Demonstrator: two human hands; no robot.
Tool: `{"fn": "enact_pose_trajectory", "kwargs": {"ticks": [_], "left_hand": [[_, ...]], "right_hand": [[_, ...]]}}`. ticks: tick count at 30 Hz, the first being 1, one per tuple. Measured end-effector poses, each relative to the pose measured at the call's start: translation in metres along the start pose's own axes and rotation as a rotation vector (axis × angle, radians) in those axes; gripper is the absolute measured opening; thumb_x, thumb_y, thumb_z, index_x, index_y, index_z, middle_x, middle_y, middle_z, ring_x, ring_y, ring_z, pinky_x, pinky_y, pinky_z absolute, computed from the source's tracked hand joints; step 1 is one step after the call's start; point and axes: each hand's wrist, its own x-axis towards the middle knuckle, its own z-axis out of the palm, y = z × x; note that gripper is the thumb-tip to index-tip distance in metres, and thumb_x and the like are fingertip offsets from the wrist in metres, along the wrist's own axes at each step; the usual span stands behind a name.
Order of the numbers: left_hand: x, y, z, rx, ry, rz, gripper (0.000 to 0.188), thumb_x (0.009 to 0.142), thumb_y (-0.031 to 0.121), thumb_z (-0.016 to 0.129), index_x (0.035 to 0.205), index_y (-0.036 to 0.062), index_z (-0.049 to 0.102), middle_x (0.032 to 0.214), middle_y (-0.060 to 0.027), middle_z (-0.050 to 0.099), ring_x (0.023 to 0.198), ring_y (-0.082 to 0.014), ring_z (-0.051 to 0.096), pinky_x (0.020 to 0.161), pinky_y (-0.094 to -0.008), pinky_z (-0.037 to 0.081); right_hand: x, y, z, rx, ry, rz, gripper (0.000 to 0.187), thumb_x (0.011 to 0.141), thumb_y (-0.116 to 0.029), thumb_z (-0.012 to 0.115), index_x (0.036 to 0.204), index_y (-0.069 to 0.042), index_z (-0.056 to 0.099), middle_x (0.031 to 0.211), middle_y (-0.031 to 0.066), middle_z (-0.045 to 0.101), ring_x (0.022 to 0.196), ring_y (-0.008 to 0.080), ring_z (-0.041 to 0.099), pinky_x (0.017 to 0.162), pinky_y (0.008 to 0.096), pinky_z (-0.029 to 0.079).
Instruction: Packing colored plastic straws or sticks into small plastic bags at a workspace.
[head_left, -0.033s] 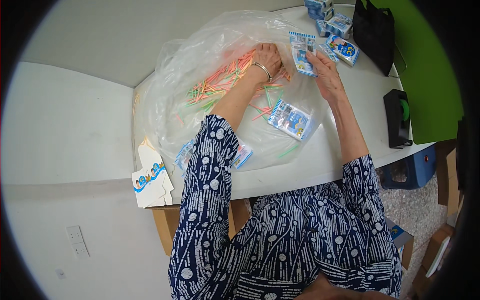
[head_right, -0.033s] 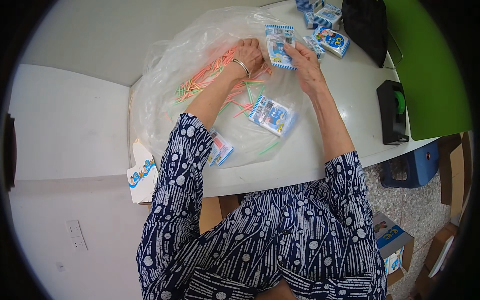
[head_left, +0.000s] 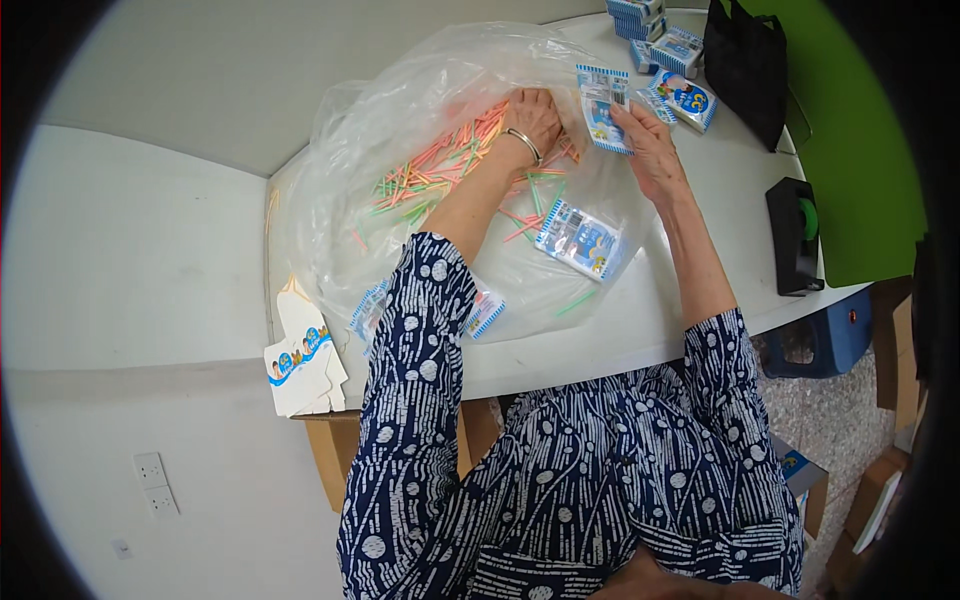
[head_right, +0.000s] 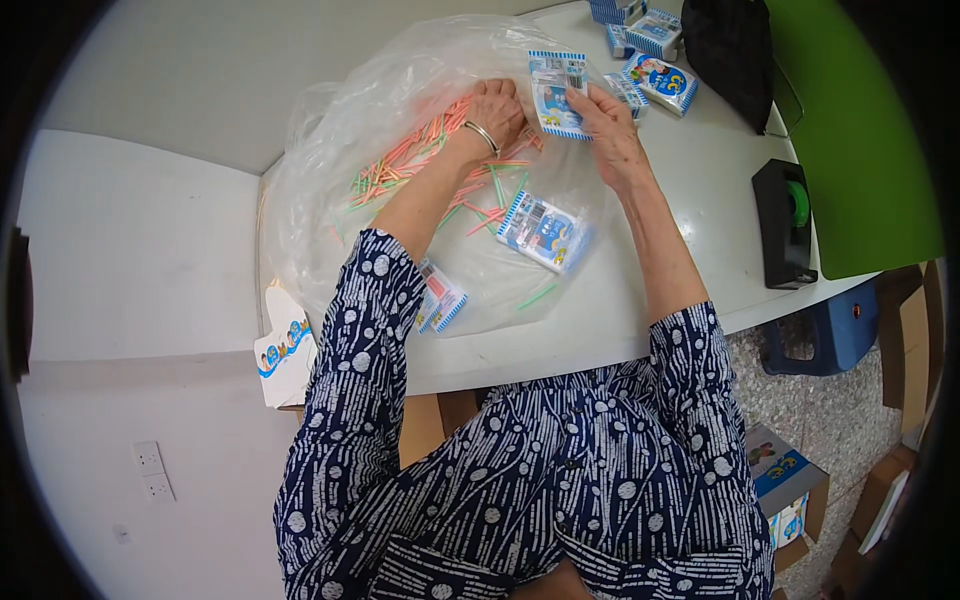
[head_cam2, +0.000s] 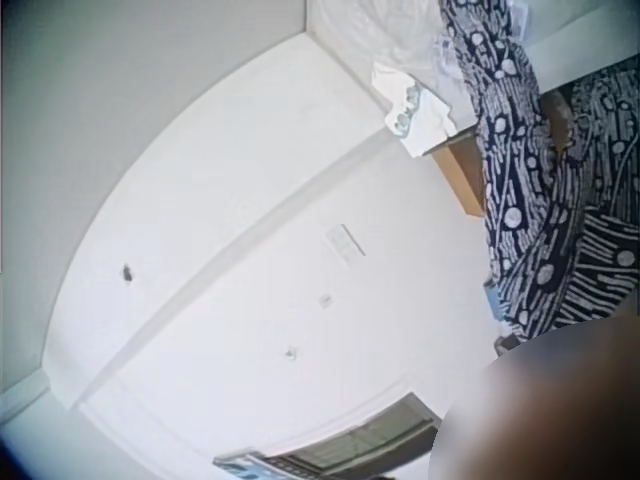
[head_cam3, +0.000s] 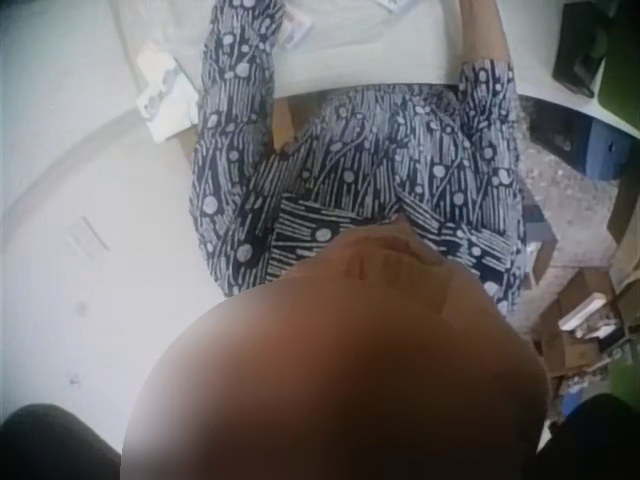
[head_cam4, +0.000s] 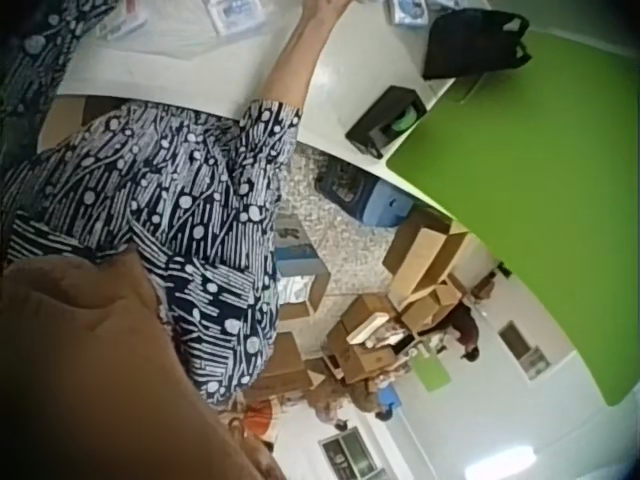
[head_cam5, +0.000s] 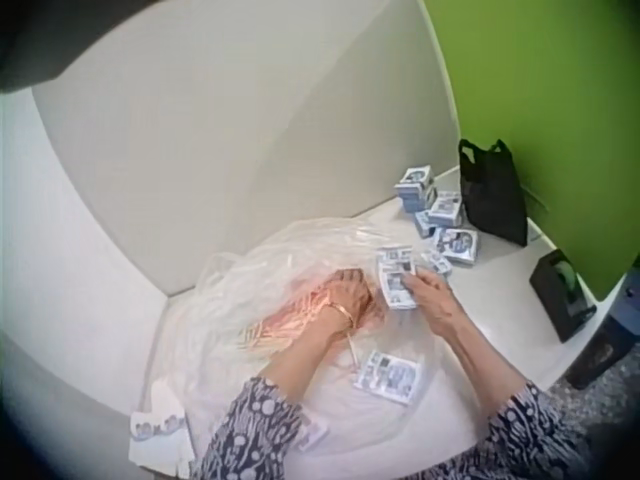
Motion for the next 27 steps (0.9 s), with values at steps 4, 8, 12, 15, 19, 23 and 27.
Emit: {"fn": "enact_pose_trajectory", "kwargs": {"ticks": [4,8,12,15,19,23,27], "left_hand": [[-0.010,0.005,0.001,-0.045,0.145,-0.006,0.023,0.081,0.019,0.051,0.096,0.0037,0.059,0.101,-0.0115,0.057,0.100,-0.0267,0.052,0.084,-0.0406,0.039],[-0.034,-0.009,0.005,-0.204,0.121,-0.055,0.024,0.077,0.020,0.055,0.094,0.0032,0.059,0.100,-0.0132,0.059,0.100,-0.0291,0.052,0.085,-0.0446,0.038],[-0.055,-0.014,-0.004,-0.492,0.155,-0.236,0.019,0.080,0.018,0.053,0.091,0.0043,0.058,0.093,-0.0141,0.060,0.092,-0.0301,0.055,0.079,-0.0437,0.041],[-0.071,-0.040,0.002,-0.820,0.177,-0.346,0.018,0.084,0.020,0.051,0.092,0.0040,0.057,0.086,-0.0156,0.061,0.081,-0.0287,0.059,0.070,-0.0410,0.045],[-0.075,-0.055,-0.022,-1.318,0.022,-0.629,0.019,0.087,0.022,0.052,0.092,0.0040,0.057,0.081,-0.0141,0.062,0.075,-0.0252,0.062,0.064,-0.0371,0.047],[-0.080,-0.058,-0.040,-1.921,0.061,-0.804,0.024,0.094,0.014,0.042,0.106,-0.0035,0.054,0.096,-0.0130,0.062,0.087,-0.0232,0.063,0.072,-0.0377,0.052],[-0.084,-0.053,-0.047,-2.495,0.269,-0.992,0.020,0.094,0.012,0.043,0.096,-0.0034,0.055,0.095,-0.0157,0.062,0.095,-0.0285,0.063,0.076,-0.0430,0.054]], "right_hand": [[-0.001,0.000,-0.003,-0.069,0.040,-0.003,0.020,0.091,-0.023,0.060,0.103,-0.008,0.064,0.094,-0.0035,0.065,0.084,0.0020,0.057,0.079,0.0187,0.042],[-0.002,0.000,0.001,-0.078,0.020,0.004,0.020,0.090,-0.024,0.060,0.102,-0.009,0.064,0.092,-0.0044,0.065,0.083,0.0007,0.055,0.078,0.0186,0.041],[-0.004,-0.002,-0.001,-0.085,0.024,-0.011,0.020,0.090,-0.023,0.060,0.103,-0.008,0.064,0.092,-0.0043,0.065,0.082,0.0003,0.055,0.077,0.0182,0.041],[-0.007,-0.003,0.019,-0.055,-0.003,-0.004,0.022,0.090,-0.023,0.060,0.105,-0.007,0.064,0.093,-0.0033,0.065,0.083,0.0009,0.056,0.076,0.0183,0.042],[-0.015,-0.002,0.026,-0.058,-0.004,0.011,0.023,0.090,-0.022,0.060,0.106,-0.006,0.063,0.094,-0.0018,0.066,0.084,0.0020,0.058,0.078,0.0188,0.044],[-0.022,0.015,0.040,0.074,-0.033,0.061,0.024,0.091,-0.020,0.059,0.108,-0.003,0.062,0.097,0.0013,0.066,0.087,0.0050,0.059,0.082,0.0204,0.045],[-0.030,0.034,0.071,0.268,0.045,0.124,0.025,0.091,-0.017,0.057,0.112,-0.003,0.059,0.102,0.0048,0.065,0.094,0.0107,0.060,0.086,0.0267,0.046]]}}
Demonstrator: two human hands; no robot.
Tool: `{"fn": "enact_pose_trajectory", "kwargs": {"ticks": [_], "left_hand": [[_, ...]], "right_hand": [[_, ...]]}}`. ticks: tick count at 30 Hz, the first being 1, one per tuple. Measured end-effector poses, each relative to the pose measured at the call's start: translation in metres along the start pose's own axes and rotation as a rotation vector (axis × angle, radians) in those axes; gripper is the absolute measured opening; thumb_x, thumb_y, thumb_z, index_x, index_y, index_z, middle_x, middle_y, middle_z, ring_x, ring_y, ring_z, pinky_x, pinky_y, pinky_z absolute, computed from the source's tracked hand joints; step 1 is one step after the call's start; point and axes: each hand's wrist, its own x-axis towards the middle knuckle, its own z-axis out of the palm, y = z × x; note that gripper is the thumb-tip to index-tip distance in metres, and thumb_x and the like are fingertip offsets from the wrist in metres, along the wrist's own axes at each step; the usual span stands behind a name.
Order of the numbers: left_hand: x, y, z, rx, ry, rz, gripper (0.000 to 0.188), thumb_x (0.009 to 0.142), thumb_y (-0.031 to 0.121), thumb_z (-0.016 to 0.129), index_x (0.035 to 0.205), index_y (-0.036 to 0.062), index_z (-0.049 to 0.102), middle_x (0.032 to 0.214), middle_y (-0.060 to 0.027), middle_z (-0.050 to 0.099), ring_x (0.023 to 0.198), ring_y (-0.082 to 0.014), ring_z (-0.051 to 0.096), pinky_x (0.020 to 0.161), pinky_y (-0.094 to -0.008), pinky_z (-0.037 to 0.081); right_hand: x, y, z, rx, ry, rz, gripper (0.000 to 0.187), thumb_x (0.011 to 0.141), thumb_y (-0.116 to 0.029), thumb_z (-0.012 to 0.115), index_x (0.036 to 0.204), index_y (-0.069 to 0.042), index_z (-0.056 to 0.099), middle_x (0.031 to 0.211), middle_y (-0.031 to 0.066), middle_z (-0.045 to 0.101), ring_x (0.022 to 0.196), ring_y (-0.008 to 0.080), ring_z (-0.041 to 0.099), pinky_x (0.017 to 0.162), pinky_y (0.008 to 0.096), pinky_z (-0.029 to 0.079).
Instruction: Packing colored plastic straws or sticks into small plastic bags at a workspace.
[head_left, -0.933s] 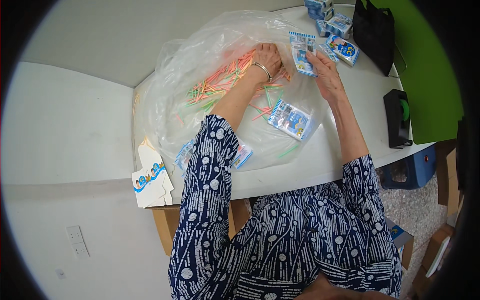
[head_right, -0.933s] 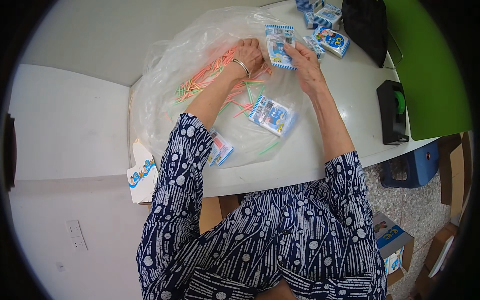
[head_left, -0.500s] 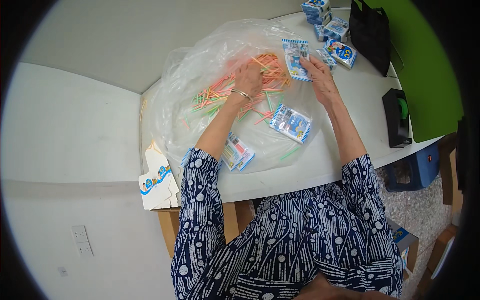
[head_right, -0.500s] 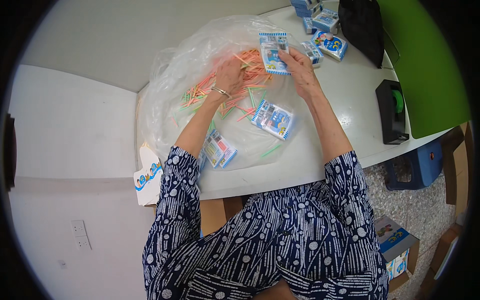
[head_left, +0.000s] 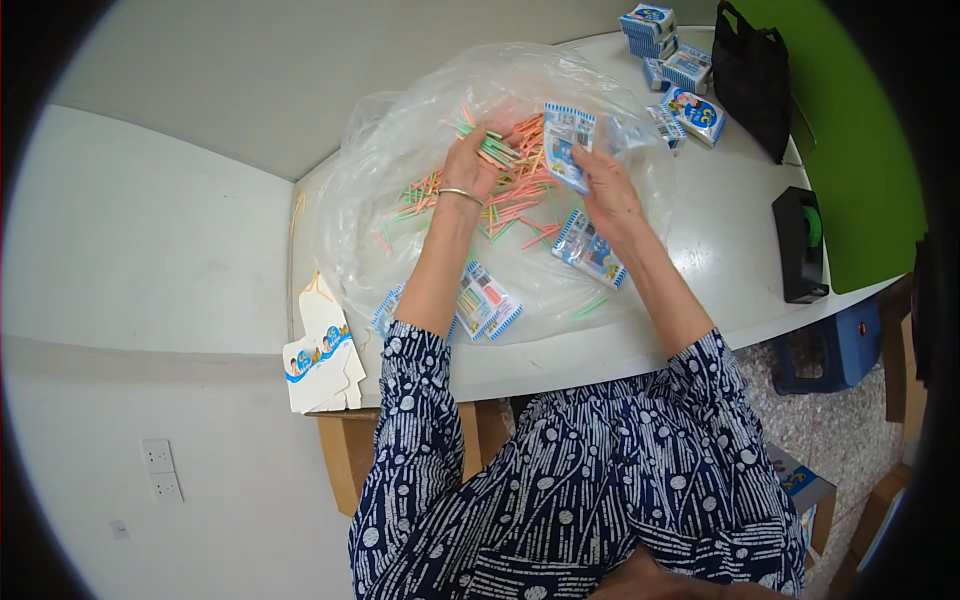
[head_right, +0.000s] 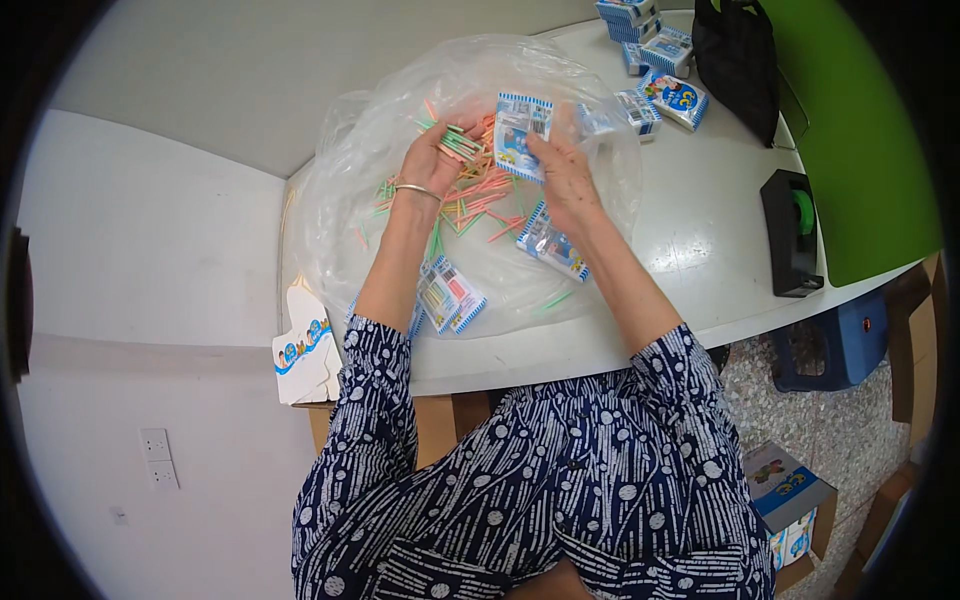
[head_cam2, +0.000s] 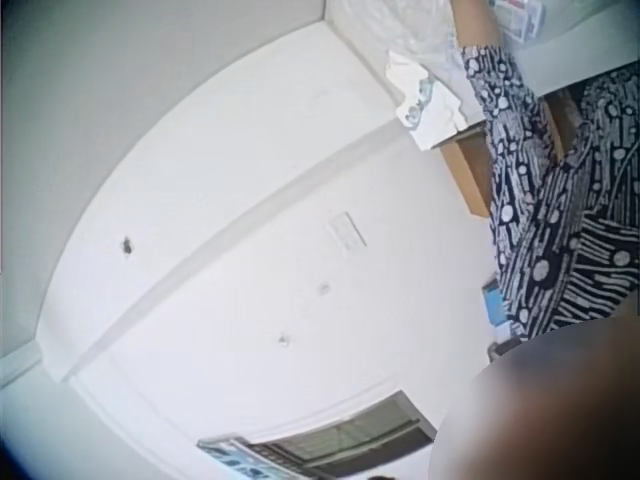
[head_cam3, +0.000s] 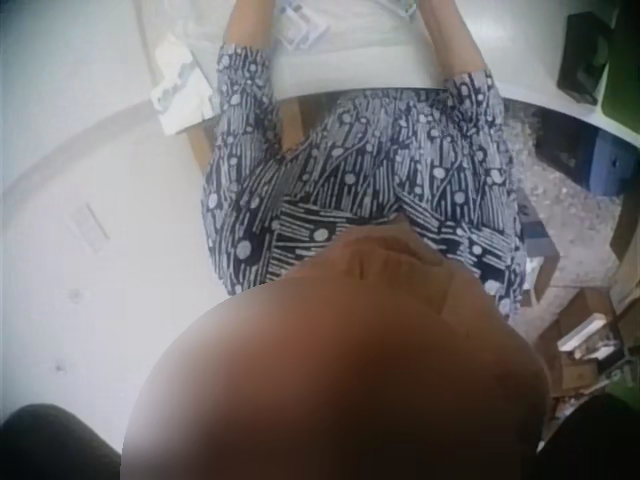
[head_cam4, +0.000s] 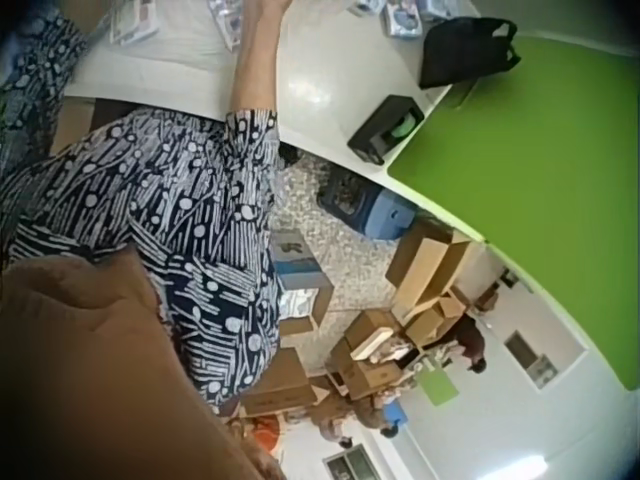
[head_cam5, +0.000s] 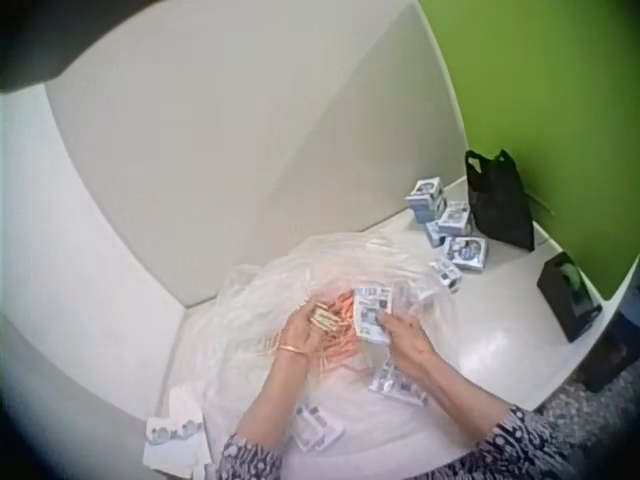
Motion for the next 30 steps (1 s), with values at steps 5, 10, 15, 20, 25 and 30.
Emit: {"fn": "enact_pose_trajectory", "kwargs": {"ticks": [5,10,15,20,25,30], "left_hand": [[-0.019,-0.030,0.022,-0.181,-0.054,-0.024,0.015,0.092,0.008,0.048,0.099,-0.0033,0.054,0.096,-0.0162,0.061,0.093,-0.0282,0.062,0.077,-0.0428,0.054],[-0.040,-0.065,0.061,-0.156,0.154,0.268,0.027,0.087,0.000,0.056,0.113,-0.0036,0.048,0.098,-0.0139,0.060,0.089,-0.0241,0.063,0.075,-0.0367,0.056],[-0.037,-0.068,0.045,-0.124,0.139,0.257,0.037,0.086,-0.003,0.055,0.121,-0.0034,0.042,0.102,-0.0141,0.059,0.090,-0.0236,0.063,0.076,-0.0356,0.056],[-0.035,-0.066,0.047,-0.167,0.097,0.270,0.033,0.088,-0.002,0.053,0.120,-0.0031,0.043,0.105,-0.0152,0.059,0.091,-0.0239,0.063,0.077,-0.0362,0.056],[-0.026,-0.063,0.042,-0.027,0.173,0.250,0.022,0.092,0.002,0.048,0.112,-0.0043,0.048,0.102,-0.0154,0.061,0.090,-0.0236,0.064,0.077,-0.0353,0.056],[-0.008,-0.050,0.006,0.097,0.128,0.364,0.015,0.093,0.006,0.049,0.101,-0.0048,0.054,0.098,-0.0150,0.062,0.085,-0.0215,0.063,0.073,-0.0338,0.054]], "right_hand": [[0.019,0.039,0.018,0.380,0.178,0.073,0.020,0.092,-0.013,0.053,0.108,-0.002,0.058,0.106,0.0082,0.064,0.098,0.0183,0.060,0.093,0.0340,0.045],[0.023,0.047,0.023,0.584,0.318,0.074,0.024,0.095,-0.011,0.047,0.115,0.000,0.052,0.117,0.0123,0.058,0.106,0.0229,0.055,0.098,0.0362,0.042],[0.024,0.052,0.024,0.571,0.286,0.067,0.023,0.095,-0.010,0.047,0.115,0.000,0.052,0.114,0.0123,0.059,0.105,0.0228,0.056,0.097,0.0356,0.043],[0.024,0.049,0.023,0.568,0.243,0.075,0.022,0.094,-0.010,0.049,0.113,0.000,0.053,0.110,0.0114,0.061,0.102,0.0223,0.057,0.095,0.0350,0.045],[0.019,0.033,0.016,0.454,0.193,0.074,0.025,0.093,-0.010,0.052,0.115,0.000,0.054,0.112,0.0103,0.061,0.099,0.0203,0.060,0.092,0.0345,0.047],[0.010,0.020,0.009,0.127,0.065,-0.057,0.023,0.090,-0.012,0.057,0.111,-0.001,0.059,0.105,0.0065,0.064,0.093,0.0145,0.061,0.086,0.0290,0.048]]}}
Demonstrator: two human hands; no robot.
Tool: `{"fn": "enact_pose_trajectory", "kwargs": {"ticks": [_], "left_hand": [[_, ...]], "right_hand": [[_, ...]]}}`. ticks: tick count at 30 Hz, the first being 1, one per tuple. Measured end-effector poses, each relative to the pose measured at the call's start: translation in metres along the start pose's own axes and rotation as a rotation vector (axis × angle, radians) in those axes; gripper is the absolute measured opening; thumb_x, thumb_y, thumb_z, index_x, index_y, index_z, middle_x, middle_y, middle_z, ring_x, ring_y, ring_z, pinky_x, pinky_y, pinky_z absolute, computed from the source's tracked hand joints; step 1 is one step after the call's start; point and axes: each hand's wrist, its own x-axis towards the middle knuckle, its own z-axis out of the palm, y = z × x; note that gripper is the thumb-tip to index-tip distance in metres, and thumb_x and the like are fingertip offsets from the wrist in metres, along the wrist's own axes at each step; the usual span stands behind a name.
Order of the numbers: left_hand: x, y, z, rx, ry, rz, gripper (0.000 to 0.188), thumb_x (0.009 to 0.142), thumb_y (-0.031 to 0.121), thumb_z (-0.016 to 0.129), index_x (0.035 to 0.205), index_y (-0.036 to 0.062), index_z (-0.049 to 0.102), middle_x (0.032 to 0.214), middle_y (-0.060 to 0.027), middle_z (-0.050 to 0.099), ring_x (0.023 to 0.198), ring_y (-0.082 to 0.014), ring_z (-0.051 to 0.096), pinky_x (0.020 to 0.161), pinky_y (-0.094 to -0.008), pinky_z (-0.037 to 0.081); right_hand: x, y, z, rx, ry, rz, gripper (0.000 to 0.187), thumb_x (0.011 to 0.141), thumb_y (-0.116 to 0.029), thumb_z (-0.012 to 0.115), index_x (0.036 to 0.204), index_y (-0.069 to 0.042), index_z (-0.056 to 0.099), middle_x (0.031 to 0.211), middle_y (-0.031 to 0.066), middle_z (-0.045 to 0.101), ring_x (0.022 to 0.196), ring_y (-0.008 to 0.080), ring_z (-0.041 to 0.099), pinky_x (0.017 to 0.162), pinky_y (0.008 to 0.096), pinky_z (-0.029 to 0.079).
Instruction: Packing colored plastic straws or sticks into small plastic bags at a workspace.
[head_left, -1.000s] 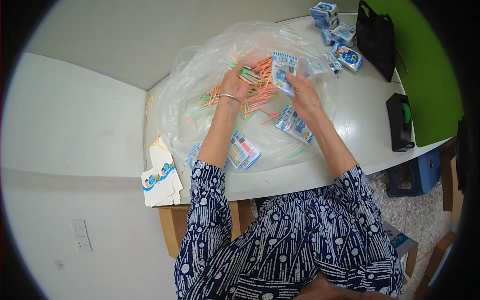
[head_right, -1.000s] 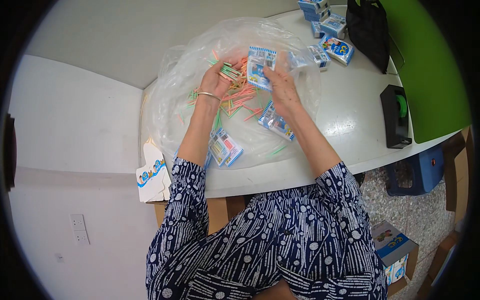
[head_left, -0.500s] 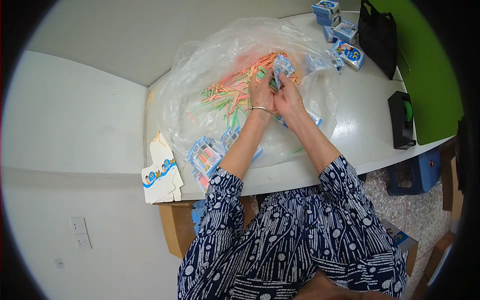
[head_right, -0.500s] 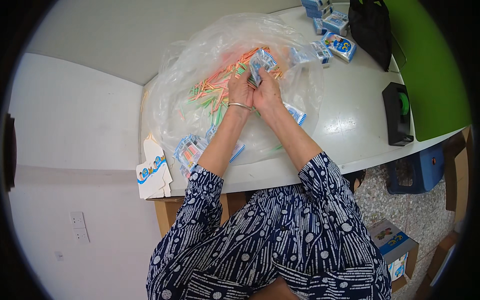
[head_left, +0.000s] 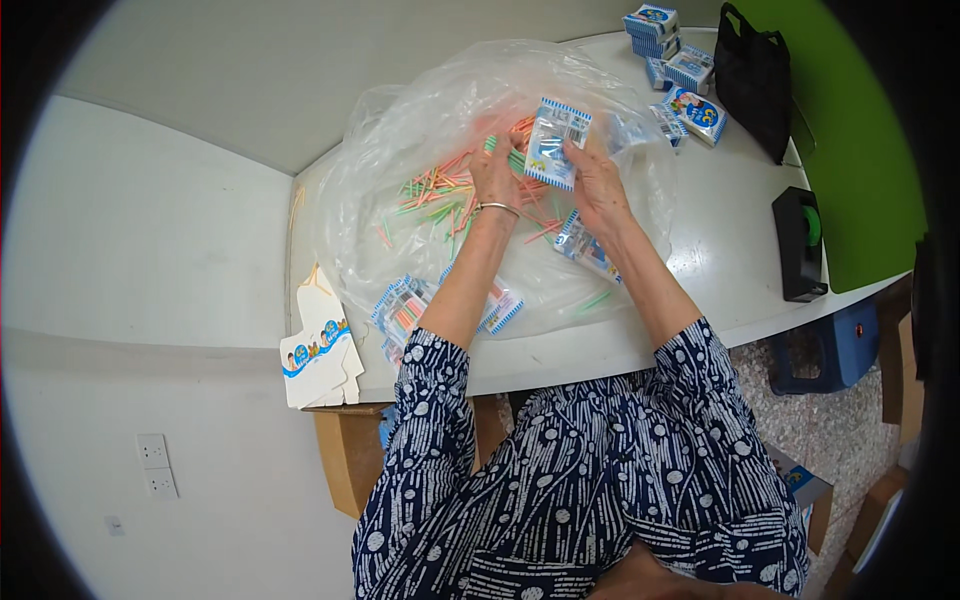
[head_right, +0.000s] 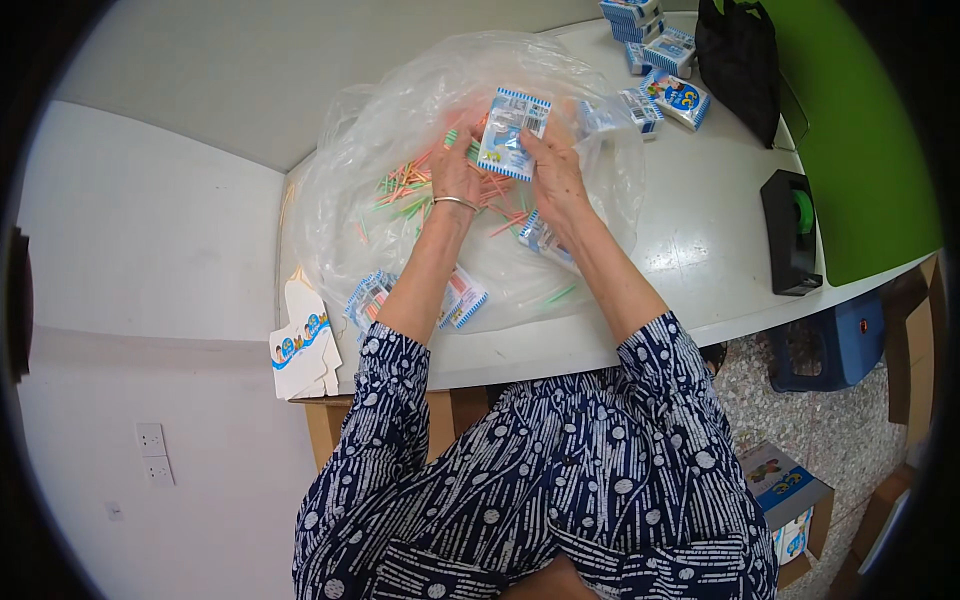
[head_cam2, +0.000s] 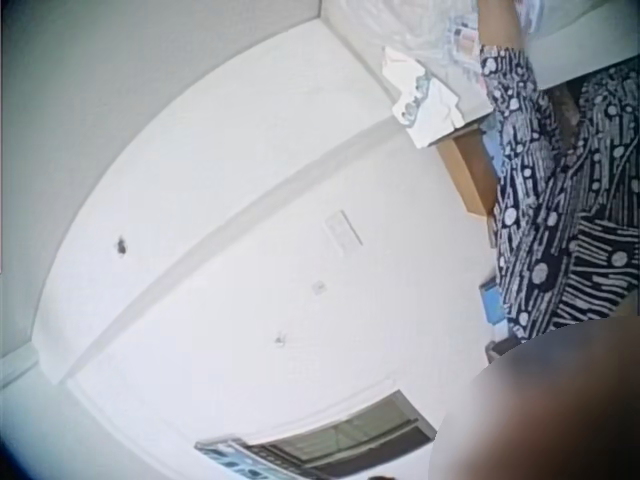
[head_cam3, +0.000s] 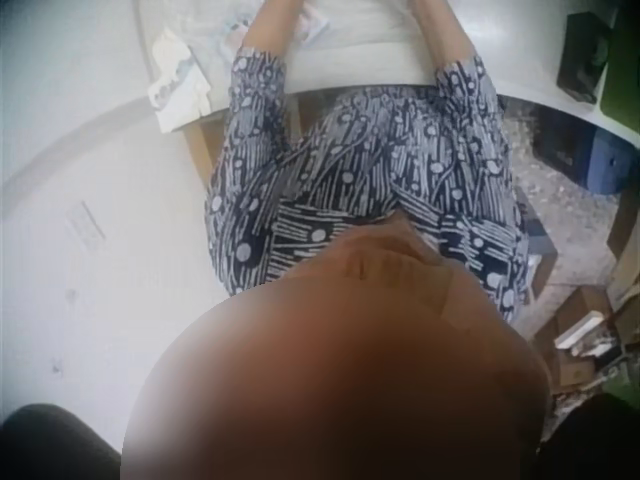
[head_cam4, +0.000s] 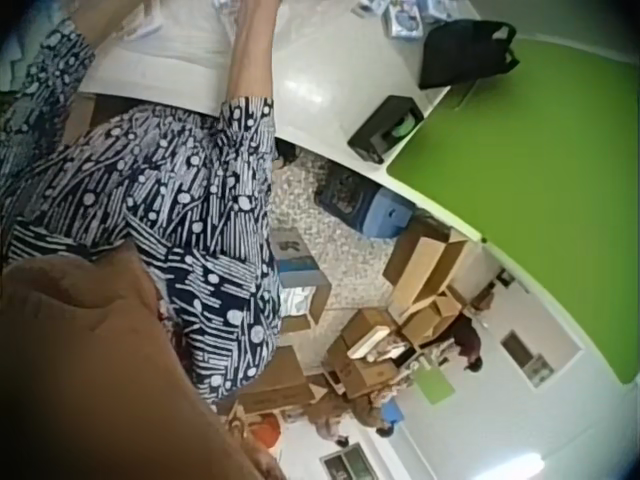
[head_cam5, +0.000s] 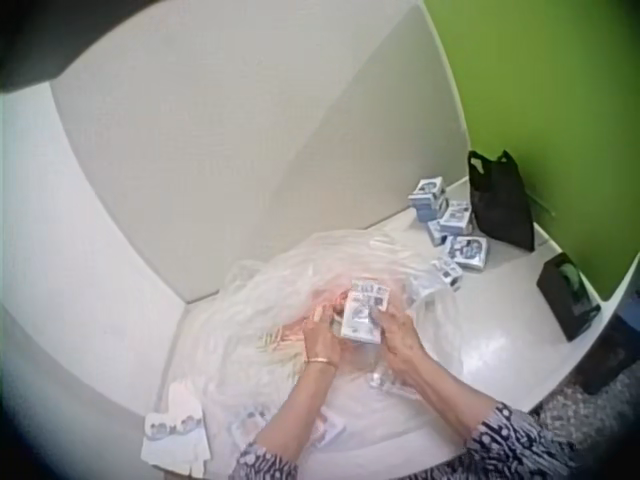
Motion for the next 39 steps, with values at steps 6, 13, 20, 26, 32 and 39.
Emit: {"fn": "enact_pose_trajectory", "kwargs": {"ticks": [6,13,20,26,32,39], "left_hand": [[0.002,0.030,0.007,-0.003,0.009,0.030,0.020,0.095,0.017,0.048,0.096,-0.0021,0.053,0.091,-0.0140,0.062,0.078,-0.0222,0.062,0.070,-0.0349,0.053],[-0.022,0.058,0.023,-0.134,-0.071,-0.103,0.030,0.098,0.032,0.043,0.098,0.0017,0.048,0.088,-0.0133,0.061,0.081,-0.0280,0.064,0.073,-0.0409,0.055],[-0.041,0.067,0.036,-0.139,-0.150,-0.086,0.032,0.097,0.035,0.045,0.099,0.0033,0.048,0.089,-0.0126,0.061,0.084,-0.0286,0.065,0.075,-0.0420,0.055],[-0.062,0.070,0.047,-0.039,-0.206,-0.036,0.033,0.096,0.036,0.046,0.099,0.0038,0.047,0.090,-0.0137,0.062,0.086,-0.0266,0.065,0.075,-0.0388,0.055],[-0.084,0.071,0.051,0.142,-0.287,-0.007,0.040,0.097,0.040,0.044,0.107,0.0009,0.047,0.092,-0.0148,0.063,0.089,-0.0223,0.064,0.078,-0.0323,0.052],[-0.100,0.070,0.046,0.313,-0.349,-0.008,0.042,0.097,0.039,0.043,0.107,-0.0015,0.049,0.101,-0.0137,0.064,0.093,-0.0171,0.061,0.082,-0.0285,0.048]], "right_hand": [[-0.018,-0.019,-0.020,-0.388,-0.104,0.030,0.016,0.087,-0.014,0.062,0.097,-0.001,0.066,0.089,0.0019,0.066,0.077,0.0063,0.059,0.070,0.0210,0.046],[-0.042,-0.033,-0.019,-0.615,-0.273,0.174,0.017,0.087,-0.018,0.062,0.089,-0.002,0.066,0.075,-0.0024,0.062,0.064,0.0018,0.054,0.057,0.0184,0.042],[-0.047,-0.042,-0.032,-0.721,-0.416,0.233,0.022,0.090,-0.024,0.059,0.082,-0.005,0.065,0.068,-0.0064,0.056,0.058,-0.0002,0.045,0.050,0.0182,0.034],[-0.050,-0.052,-0.031,-0.788,-0.466,0.292,0.025,0.091,-0.027,0.059,0.080,-0.006,0.065,0.065,-0.0080,0.052,0.057,-0.0008,0.042,0.049,0.0188,0.030],[-0.052,-0.056,-0.032,-0.767,-0.467,0.325,0.023,0.090,-0.026,0.060,0.077,-0.007,0.065,0.066,-0.0077,0.054,0.059,-0.0009,0.044,0.051,0.0180,0.033],[-0.056,-0.058,-0.035,-0.781,-0.489,0.330,0.023,0.090,-0.026,0.060,0.081,-0.006,0.066,0.068,-0.0068,0.055,0.059,-0.0002,0.045,0.051,0.0188,0.034]]}}
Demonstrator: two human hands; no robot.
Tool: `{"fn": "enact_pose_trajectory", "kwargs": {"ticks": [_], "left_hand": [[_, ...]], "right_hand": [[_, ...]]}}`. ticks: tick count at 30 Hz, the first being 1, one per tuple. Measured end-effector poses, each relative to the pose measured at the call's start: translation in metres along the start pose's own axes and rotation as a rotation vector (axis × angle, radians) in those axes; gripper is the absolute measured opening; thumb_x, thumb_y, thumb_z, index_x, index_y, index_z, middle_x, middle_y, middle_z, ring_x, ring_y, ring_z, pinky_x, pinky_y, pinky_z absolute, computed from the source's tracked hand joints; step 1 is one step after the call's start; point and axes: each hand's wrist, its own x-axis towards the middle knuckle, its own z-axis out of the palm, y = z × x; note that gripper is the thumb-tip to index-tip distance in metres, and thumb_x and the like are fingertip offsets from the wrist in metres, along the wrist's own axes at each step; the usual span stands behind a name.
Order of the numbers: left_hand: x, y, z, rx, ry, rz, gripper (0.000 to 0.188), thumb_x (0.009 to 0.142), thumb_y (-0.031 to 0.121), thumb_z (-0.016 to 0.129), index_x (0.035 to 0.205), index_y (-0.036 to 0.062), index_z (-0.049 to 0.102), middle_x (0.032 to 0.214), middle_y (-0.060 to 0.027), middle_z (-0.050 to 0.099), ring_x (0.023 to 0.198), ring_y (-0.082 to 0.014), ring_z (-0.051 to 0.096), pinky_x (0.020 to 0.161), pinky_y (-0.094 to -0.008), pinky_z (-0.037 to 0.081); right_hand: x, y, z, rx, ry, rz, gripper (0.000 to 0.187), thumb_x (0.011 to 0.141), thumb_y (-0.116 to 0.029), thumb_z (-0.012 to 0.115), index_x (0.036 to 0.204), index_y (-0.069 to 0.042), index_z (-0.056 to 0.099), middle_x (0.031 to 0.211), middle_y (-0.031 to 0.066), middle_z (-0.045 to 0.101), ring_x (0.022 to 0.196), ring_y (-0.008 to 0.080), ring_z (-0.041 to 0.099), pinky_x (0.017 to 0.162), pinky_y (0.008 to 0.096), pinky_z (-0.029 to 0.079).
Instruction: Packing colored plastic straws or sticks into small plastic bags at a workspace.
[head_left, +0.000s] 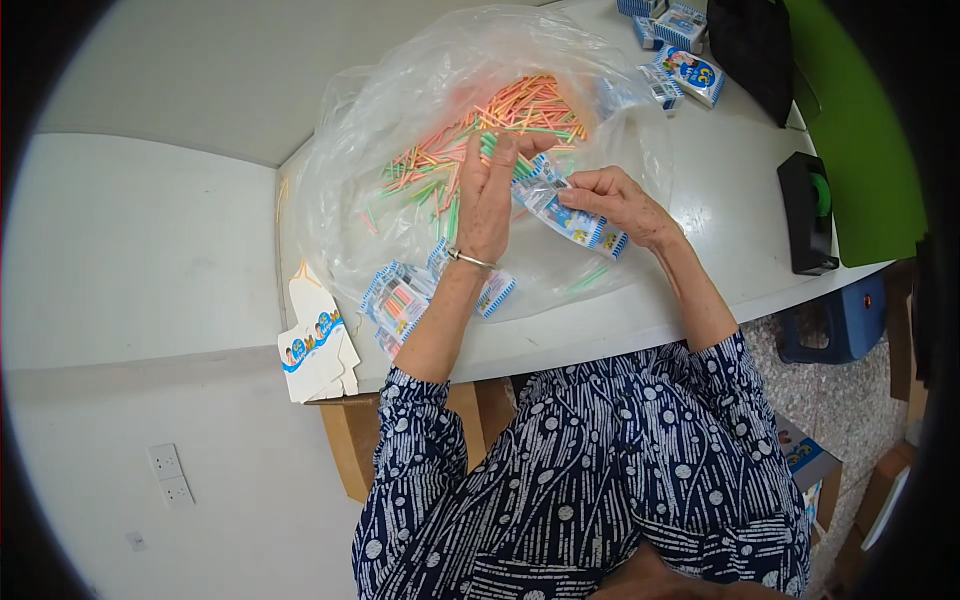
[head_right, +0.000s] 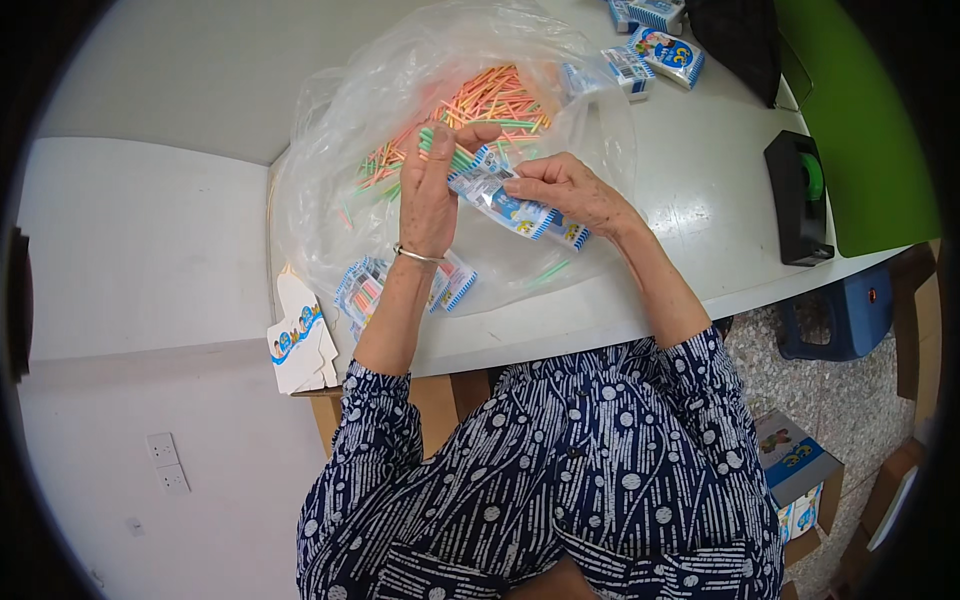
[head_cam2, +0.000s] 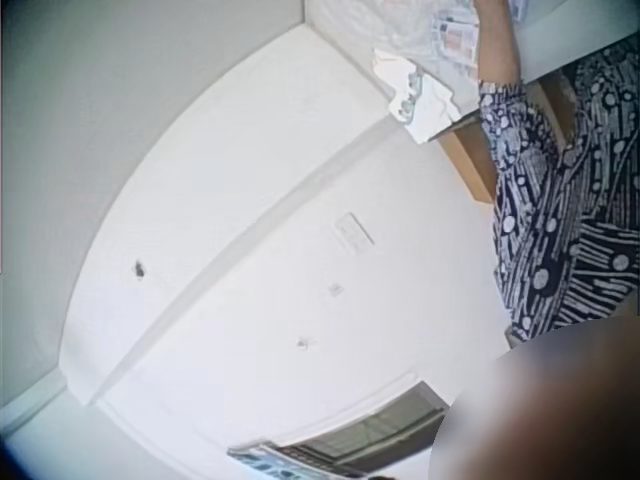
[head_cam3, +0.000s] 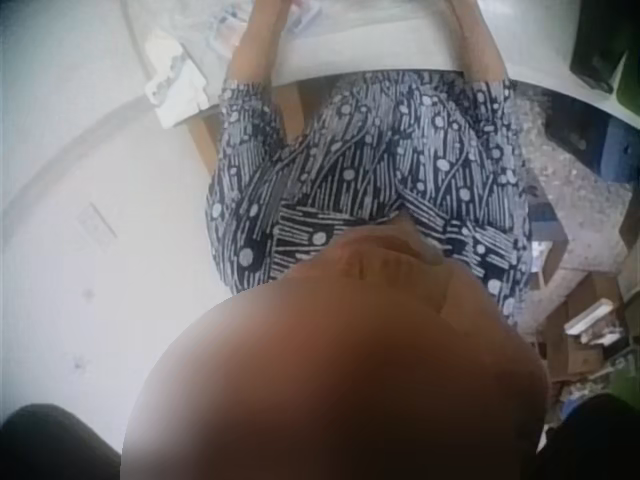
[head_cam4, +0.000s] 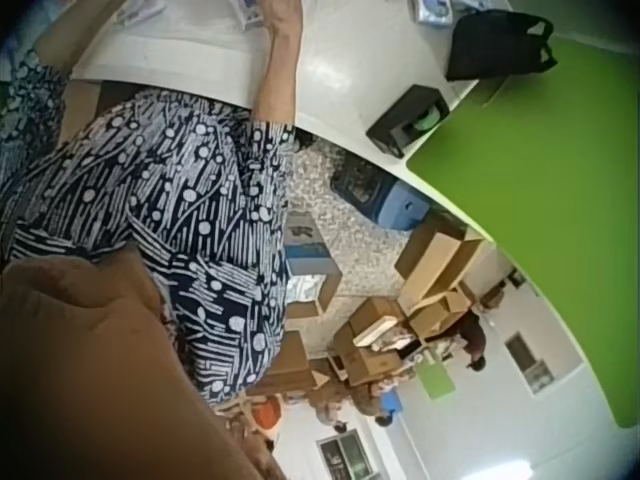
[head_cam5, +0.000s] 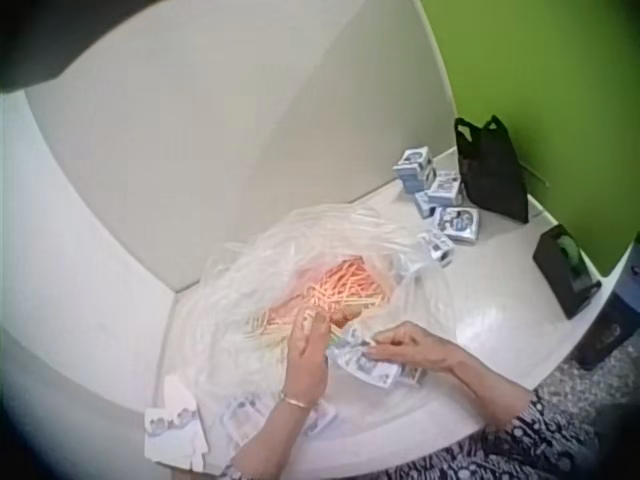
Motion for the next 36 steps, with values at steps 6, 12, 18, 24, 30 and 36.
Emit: {"fn": "enact_pose_trajectory", "kwargs": {"ticks": [6,12,18,24,30,36], "left_hand": [[-0.010,0.003,-0.011,0.214,-0.153,-0.005,0.039,0.096,0.037,0.048,0.110,0.0012,0.054,0.109,-0.0114,0.062,0.097,-0.0148,0.058,0.081,-0.0280,0.047],[-0.008,0.029,-0.022,0.943,-0.367,-0.051,0.052,0.089,0.039,0.057,0.119,-0.0031,0.050,0.110,-0.0187,0.060,0.102,-0.0284,0.059,0.086,-0.0336,0.045],[-0.011,0.013,-0.029,0.813,-0.285,0.079,0.054,0.084,0.031,0.065,0.122,-0.0040,0.049,0.110,-0.0216,0.060,0.101,-0.0316,0.060,0.085,-0.0340,0.047],[-0.013,0.012,-0.024,0.778,-0.299,0.118,0.043,0.080,0.017,0.068,0.118,0.0003,0.054,0.108,-0.0172,0.062,0.099,-0.0281,0.062,0.082,-0.0322,0.048],[-0.010,0.007,-0.026,0.651,-0.268,0.091,0.038,0.082,0.007,0.066,0.117,0.0007,0.054,0.111,-0.0074,0.060,0.101,-0.0155,0.057,0.083,-0.0280,0.049],[-0.008,-0.005,-0.036,0.636,-0.306,-0.034,0.039,0.081,0.002,0.066,0.119,-0.0001,0.053,0.111,-0.0080,0.057,0.101,-0.0134,0.056,0.083,-0.0268,0.050]], "right_hand": [[-0.004,-0.005,0.003,-0.015,0.018,-0.021,0.024,0.091,-0.025,0.059,0.089,-0.003,0.067,0.072,-0.0064,0.056,0.065,0.0006,0.045,0.058,0.0193,0.037],[-0.001,0.004,0.000,-0.047,-0.012,-0.022,0.021,0.090,-0.023,0.059,0.089,-0.004,0.067,0.074,-0.0069,0.053,0.069,0.0015,0.044,0.063,0.0188,0.036],[0.003,0.007,0.008,-0.053,-0.007,-0.109,0.023,0.089,-0.025,0.060,0.083,-0.004,0.067,0.064,-0.0081,0.050,0.058,0.0013,0.039,0.051,0.0208,0.030],[0.001,0.014,0.008,0.013,0.069,-0.091,0.023,0.087,-0.025,0.062,0.088,-0.003,0.070,0.069,-0.0066,0.056,0.061,0.0009,0.043,0.054,0.0195,0.033],[-0.002,0.010,0.007,0.016,-0.055,-0.019,0.022,0.087,-0.022,0.064,0.094,-0.001,0.069,0.078,-0.0037,0.062,0.071,0.0019,0.051,0.064,0.0186,0.040],[-0.003,0.003,0.006,-0.035,-0.044,0.070,0.022,0.084,-0.022,0.067,0.090,-0.002,0.069,0.073,-0.0026,0.062,0.065,0.0025,0.050,0.059,0.0191,0.039]]}}
